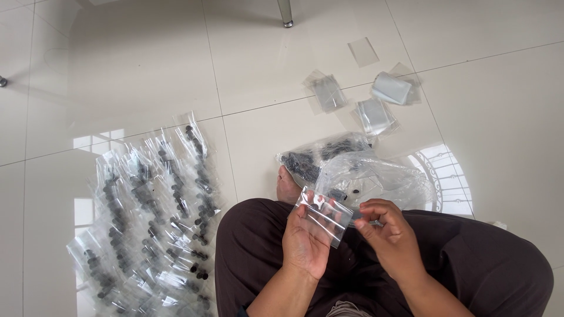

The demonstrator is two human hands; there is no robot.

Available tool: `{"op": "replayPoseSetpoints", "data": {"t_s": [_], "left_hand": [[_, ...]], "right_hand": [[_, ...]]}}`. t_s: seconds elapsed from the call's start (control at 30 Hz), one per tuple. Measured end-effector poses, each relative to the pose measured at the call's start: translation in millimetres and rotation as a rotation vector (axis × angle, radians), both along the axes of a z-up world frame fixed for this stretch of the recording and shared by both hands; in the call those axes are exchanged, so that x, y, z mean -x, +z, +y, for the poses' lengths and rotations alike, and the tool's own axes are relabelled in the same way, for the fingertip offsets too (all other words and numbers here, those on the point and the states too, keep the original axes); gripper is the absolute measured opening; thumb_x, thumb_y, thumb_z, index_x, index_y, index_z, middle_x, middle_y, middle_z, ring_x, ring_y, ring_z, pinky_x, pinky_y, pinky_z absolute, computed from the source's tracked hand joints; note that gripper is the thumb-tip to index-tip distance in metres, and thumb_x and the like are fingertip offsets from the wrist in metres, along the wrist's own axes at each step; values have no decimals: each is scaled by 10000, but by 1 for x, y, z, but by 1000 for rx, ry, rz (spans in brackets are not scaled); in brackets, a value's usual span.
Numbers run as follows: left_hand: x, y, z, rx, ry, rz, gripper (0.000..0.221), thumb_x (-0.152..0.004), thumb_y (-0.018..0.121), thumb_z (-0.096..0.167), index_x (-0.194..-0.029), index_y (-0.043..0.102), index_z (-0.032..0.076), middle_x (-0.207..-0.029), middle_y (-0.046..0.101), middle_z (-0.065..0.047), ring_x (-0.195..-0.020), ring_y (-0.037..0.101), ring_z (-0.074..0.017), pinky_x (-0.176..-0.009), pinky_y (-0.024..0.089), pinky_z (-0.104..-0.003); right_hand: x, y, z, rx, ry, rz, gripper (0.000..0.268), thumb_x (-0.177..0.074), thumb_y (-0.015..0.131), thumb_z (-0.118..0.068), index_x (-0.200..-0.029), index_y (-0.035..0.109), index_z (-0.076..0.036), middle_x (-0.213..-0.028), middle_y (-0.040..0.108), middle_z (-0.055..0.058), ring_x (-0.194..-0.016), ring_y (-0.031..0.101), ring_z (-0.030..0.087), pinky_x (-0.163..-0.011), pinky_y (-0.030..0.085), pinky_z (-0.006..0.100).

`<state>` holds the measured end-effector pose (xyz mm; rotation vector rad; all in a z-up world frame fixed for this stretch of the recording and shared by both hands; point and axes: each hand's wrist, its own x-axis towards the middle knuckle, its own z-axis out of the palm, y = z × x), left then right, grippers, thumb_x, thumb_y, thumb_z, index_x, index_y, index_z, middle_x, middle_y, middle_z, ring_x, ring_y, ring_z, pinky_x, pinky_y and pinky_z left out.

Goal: Packing small black components into individual plastic bags while sitting on the floor.

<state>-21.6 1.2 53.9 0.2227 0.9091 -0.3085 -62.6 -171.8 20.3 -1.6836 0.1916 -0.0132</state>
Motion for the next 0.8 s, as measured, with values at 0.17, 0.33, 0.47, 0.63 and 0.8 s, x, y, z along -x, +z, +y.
{"op": "replayPoseSetpoints", "data": {"t_s": [0.17,0.33,0.47,0.63,0.8], "left_hand": [[6,-4,4,64,-108,-89,382,-1017,397,164,-1353,529,41,-1150,611,-161,-1087,621,-280,-990,512,-414],[1,6,6,-27,-373,-72,591,-924,477,192,-1484,522,8,-1317,592,-162,-1202,603,-283,-1014,498,-435],[10,2,8,-114,-556,-177,391,-937,594,85,-1304,591,-48,-1102,677,-191,-987,684,-268,-957,571,-408],[38,-18,8,-116,-663,-209,553,-877,680,-40,-1421,581,-20,-992,687,-109,-891,667,-136,-800,557,-230],[46,-18,13,-247,-677,-191,362,-895,715,-48,-1256,685,-49,-958,696,-118,-846,656,-149,-790,538,-239]], "right_hand": [[-1,5,-18,-302,12,341,423,-886,666,17,-1304,608,38,-993,715,179,-855,668,239,-714,518,347],[0,4,-23,-332,56,514,357,-887,693,27,-1242,661,54,-825,706,206,-764,663,249,-684,512,343],[-1,4,-25,-450,-46,560,312,-916,658,47,-1228,649,65,-877,676,208,-756,636,255,-656,488,329],[1,4,-22,-428,-51,534,348,-901,671,37,-1247,654,71,-877,691,217,-767,646,247,-679,505,336],[4,8,-17,-393,-24,554,371,-881,701,-2,-1240,658,79,-894,708,225,-776,662,261,-692,518,344]]}}
